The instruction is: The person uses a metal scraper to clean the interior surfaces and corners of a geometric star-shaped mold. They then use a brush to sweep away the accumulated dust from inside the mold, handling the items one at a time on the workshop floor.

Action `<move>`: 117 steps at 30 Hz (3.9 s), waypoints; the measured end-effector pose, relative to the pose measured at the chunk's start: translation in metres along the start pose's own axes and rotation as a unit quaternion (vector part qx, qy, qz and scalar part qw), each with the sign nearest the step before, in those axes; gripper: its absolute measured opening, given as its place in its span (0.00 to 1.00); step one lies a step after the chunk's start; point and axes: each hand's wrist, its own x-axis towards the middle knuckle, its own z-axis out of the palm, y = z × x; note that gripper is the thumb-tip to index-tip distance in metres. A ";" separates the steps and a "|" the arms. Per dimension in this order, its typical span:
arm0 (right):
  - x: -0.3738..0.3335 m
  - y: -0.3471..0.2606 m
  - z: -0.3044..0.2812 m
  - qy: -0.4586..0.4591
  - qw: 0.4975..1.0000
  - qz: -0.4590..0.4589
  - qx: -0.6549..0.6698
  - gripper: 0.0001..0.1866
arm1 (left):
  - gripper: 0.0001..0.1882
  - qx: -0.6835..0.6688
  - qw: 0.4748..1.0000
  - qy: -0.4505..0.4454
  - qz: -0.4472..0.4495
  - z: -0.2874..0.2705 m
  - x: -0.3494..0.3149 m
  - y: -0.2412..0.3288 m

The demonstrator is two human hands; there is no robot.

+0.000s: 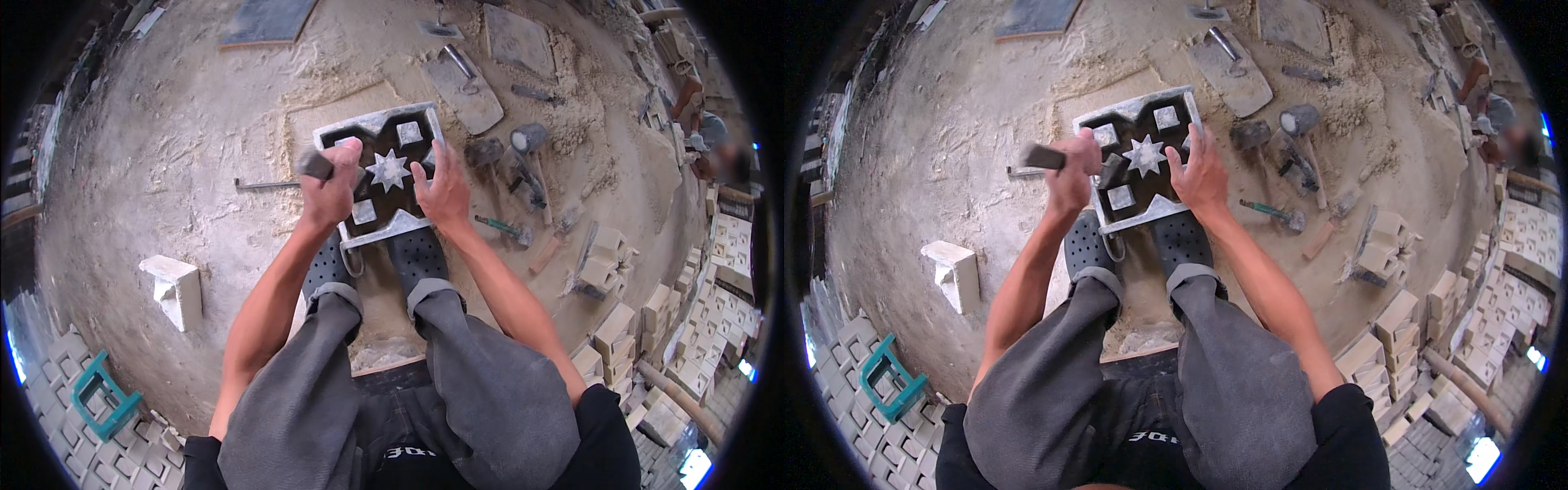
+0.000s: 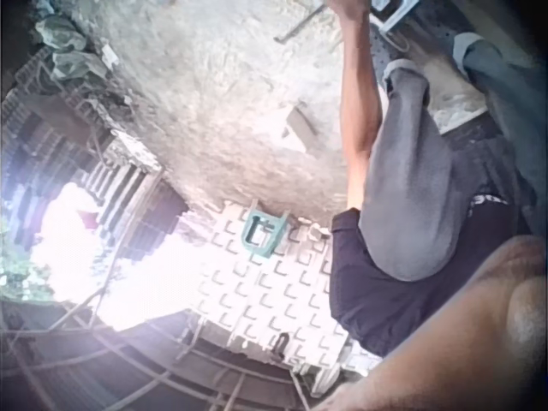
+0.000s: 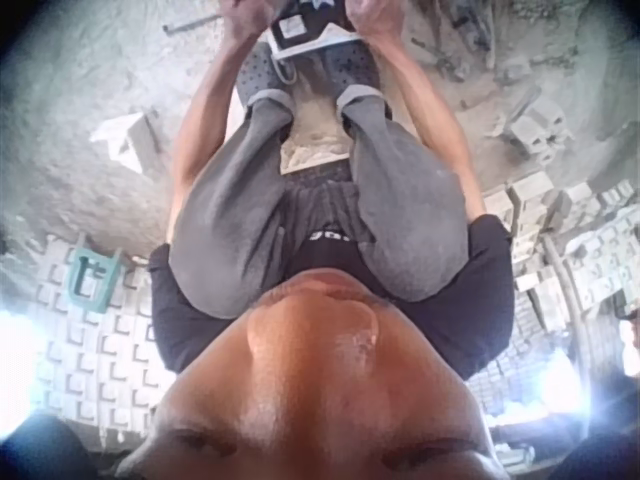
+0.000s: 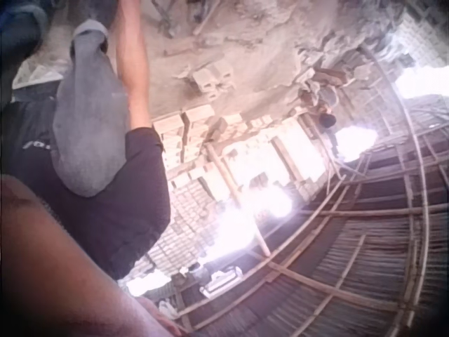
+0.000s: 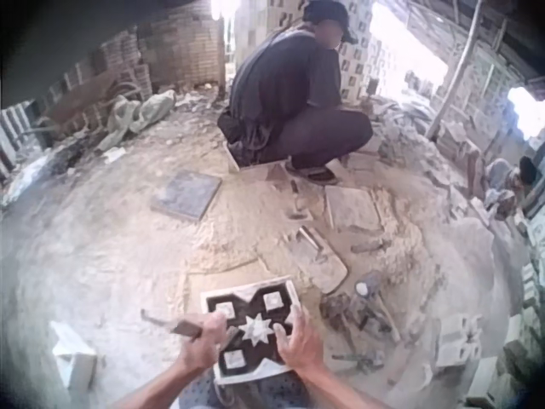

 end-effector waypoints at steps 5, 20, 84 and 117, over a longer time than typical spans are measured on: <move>0.001 -0.007 0.001 -0.002 1.000 -0.004 0.020 0.33 | 0.25 0.031 0.996 -0.034 0.070 -0.020 -0.004 -0.012; 0.004 -0.010 0.008 0.009 1.000 -0.008 0.013 0.32 | 0.27 0.059 0.998 0.001 0.037 -0.018 0.004 -0.026; 0.002 -0.001 0.003 0.032 0.999 -0.013 0.009 0.31 | 0.23 0.064 0.980 0.086 0.166 0.020 0.028 0.042; 0.001 -0.003 0.005 0.029 0.999 -0.016 0.007 0.31 | 0.25 0.126 0.986 0.087 0.065 0.005 0.040 0.018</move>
